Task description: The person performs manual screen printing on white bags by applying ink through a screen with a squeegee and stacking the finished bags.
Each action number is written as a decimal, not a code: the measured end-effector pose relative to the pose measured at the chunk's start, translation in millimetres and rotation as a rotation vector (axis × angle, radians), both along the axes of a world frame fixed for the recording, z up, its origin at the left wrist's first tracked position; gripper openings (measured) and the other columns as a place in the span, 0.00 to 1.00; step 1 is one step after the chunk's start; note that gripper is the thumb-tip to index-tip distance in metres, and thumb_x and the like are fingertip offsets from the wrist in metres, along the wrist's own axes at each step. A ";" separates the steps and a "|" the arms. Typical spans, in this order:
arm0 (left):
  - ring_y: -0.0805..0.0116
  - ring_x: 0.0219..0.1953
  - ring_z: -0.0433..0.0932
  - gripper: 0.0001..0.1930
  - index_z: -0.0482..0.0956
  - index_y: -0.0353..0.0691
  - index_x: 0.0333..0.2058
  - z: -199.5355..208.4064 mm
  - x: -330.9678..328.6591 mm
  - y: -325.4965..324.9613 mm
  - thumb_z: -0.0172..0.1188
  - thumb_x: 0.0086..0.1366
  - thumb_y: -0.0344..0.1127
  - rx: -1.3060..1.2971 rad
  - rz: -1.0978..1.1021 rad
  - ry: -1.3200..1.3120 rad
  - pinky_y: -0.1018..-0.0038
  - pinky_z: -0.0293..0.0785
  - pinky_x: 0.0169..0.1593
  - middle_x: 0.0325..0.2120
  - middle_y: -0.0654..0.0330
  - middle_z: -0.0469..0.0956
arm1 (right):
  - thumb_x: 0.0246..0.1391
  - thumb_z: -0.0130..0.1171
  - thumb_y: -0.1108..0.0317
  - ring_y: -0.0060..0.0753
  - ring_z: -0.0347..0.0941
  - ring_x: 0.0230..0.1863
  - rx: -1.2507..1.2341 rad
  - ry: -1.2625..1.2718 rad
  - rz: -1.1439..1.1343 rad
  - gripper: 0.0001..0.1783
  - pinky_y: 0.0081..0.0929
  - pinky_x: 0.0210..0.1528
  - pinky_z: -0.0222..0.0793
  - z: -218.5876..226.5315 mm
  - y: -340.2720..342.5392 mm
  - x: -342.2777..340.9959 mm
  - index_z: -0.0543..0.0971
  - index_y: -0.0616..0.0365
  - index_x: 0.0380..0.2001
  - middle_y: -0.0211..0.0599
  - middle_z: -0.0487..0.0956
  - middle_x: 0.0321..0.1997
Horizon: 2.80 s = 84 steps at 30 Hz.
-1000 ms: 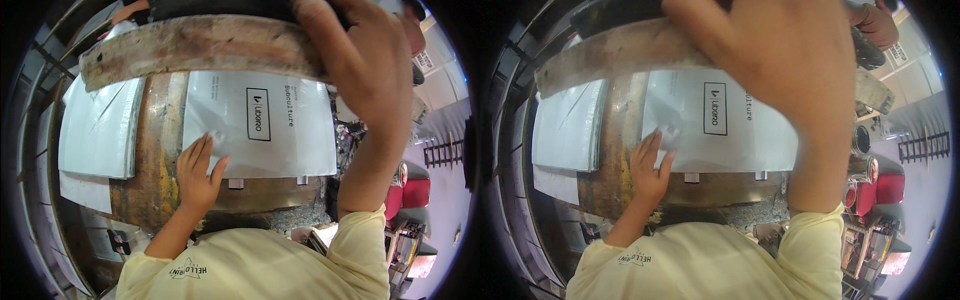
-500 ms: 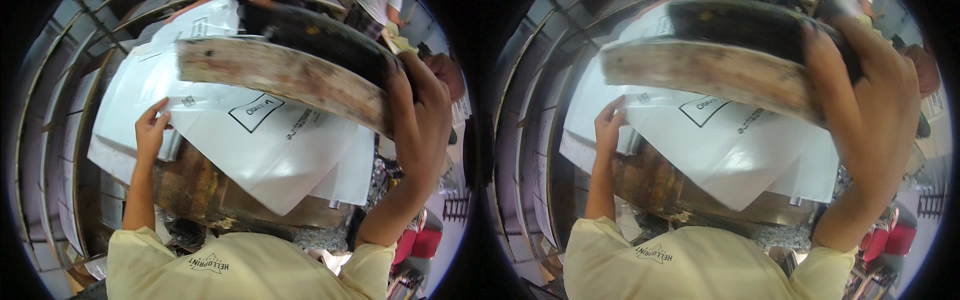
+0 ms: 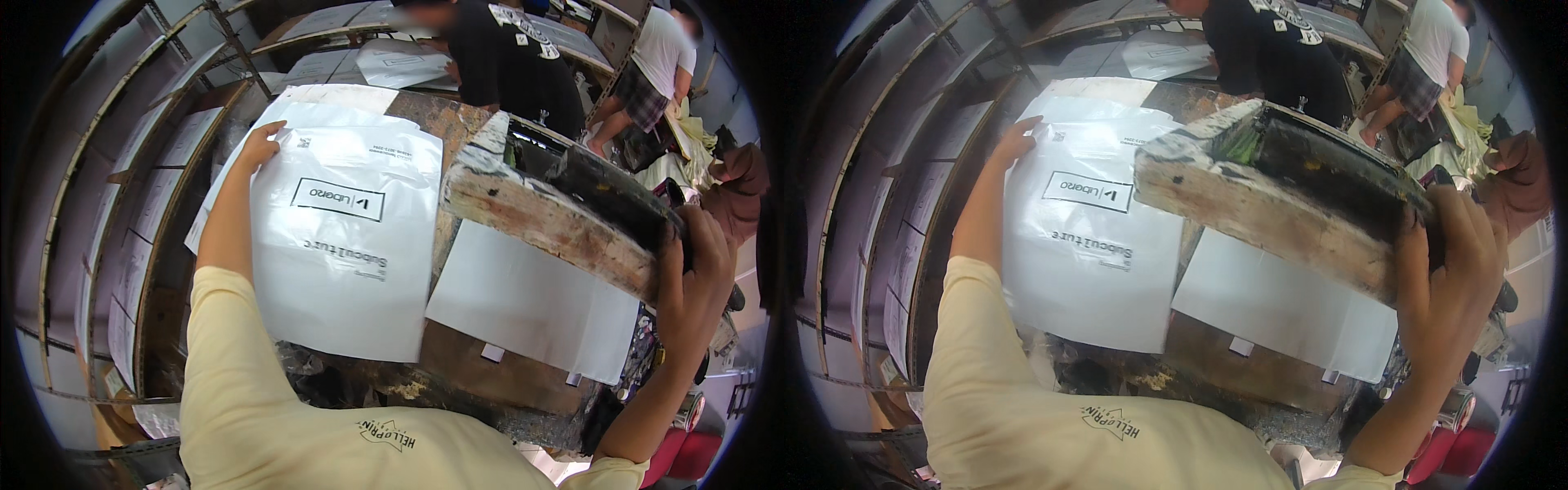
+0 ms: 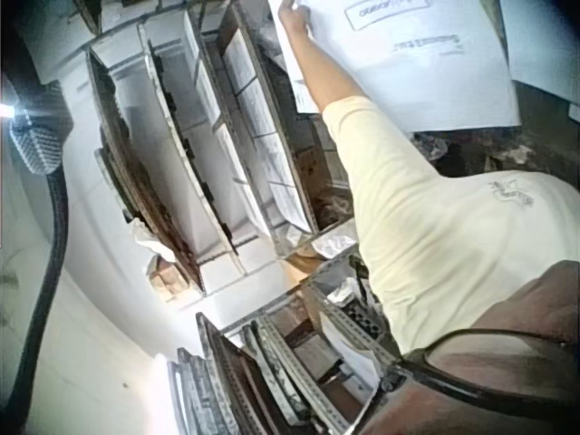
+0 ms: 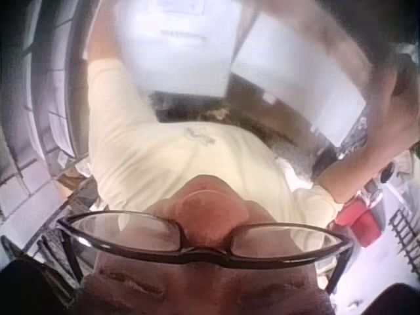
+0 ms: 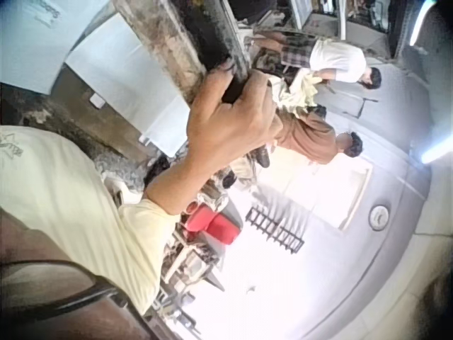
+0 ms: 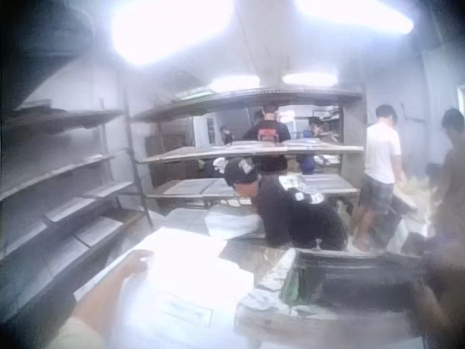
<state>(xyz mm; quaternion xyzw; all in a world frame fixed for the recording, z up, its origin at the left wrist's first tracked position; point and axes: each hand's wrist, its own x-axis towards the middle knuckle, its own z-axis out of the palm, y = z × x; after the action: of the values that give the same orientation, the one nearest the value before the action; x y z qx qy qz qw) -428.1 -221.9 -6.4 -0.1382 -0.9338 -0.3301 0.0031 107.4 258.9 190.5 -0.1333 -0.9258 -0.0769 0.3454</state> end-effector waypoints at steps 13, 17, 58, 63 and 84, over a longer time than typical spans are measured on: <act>0.76 0.39 0.83 0.61 0.53 0.39 0.81 50.9 313.3 173.3 0.86 0.56 0.33 0.759 -0.625 -0.344 0.77 0.80 0.48 0.50 0.59 0.87 | 0.59 0.67 0.60 0.55 0.75 0.45 -0.092 0.057 -0.034 0.32 0.47 0.52 0.68 -15.5 -18.1 9.0 0.78 0.59 0.65 0.50 0.83 0.45; 0.69 0.52 0.84 0.68 0.51 0.32 0.80 35.0 402.8 184.1 0.91 0.49 0.38 1.011 -0.495 -0.551 0.70 0.80 0.59 0.55 0.54 0.85 | 0.55 0.71 0.59 0.52 0.72 0.46 -0.147 -0.181 -0.020 0.50 0.49 0.55 0.65 -59.7 -45.2 42.0 0.65 0.60 0.79 0.44 0.76 0.41; 0.56 0.61 0.81 0.65 0.69 0.27 0.71 -128.7 476.7 162.3 0.94 0.34 0.41 0.652 -0.147 -0.228 0.62 0.76 0.65 0.61 0.48 0.81 | 0.68 0.60 0.37 0.54 0.84 0.49 -0.203 -0.420 0.176 0.26 0.52 0.49 0.79 -247.8 189.3 -175.2 0.85 0.50 0.43 0.42 0.87 0.42; 0.53 0.60 0.81 0.62 0.70 0.27 0.70 -134.7 474.1 161.6 0.94 0.37 0.41 0.623 -0.183 -0.146 0.62 0.75 0.66 0.59 0.48 0.81 | 0.66 0.64 0.40 0.53 0.83 0.46 -0.201 -0.356 0.235 0.24 0.52 0.46 0.78 -249.3 151.0 -133.1 0.83 0.52 0.40 0.42 0.84 0.38; 0.64 0.61 0.77 0.47 0.61 0.32 0.76 -18.8 443.0 208.4 0.79 0.67 0.40 1.176 -0.359 -0.061 0.66 0.74 0.65 0.63 0.51 0.75 | 0.59 0.66 0.56 0.50 0.75 0.43 0.023 -0.007 0.099 0.17 0.48 0.56 0.66 -84.2 -46.6 49.7 0.79 0.57 0.42 0.40 0.75 0.36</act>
<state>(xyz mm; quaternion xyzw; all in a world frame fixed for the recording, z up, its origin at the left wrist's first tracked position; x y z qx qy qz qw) 14.9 -13.5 -25.2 -0.2590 -0.5573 -0.7889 -0.0036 157.0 212.4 106.3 -0.0832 -0.9315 -0.0709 0.3469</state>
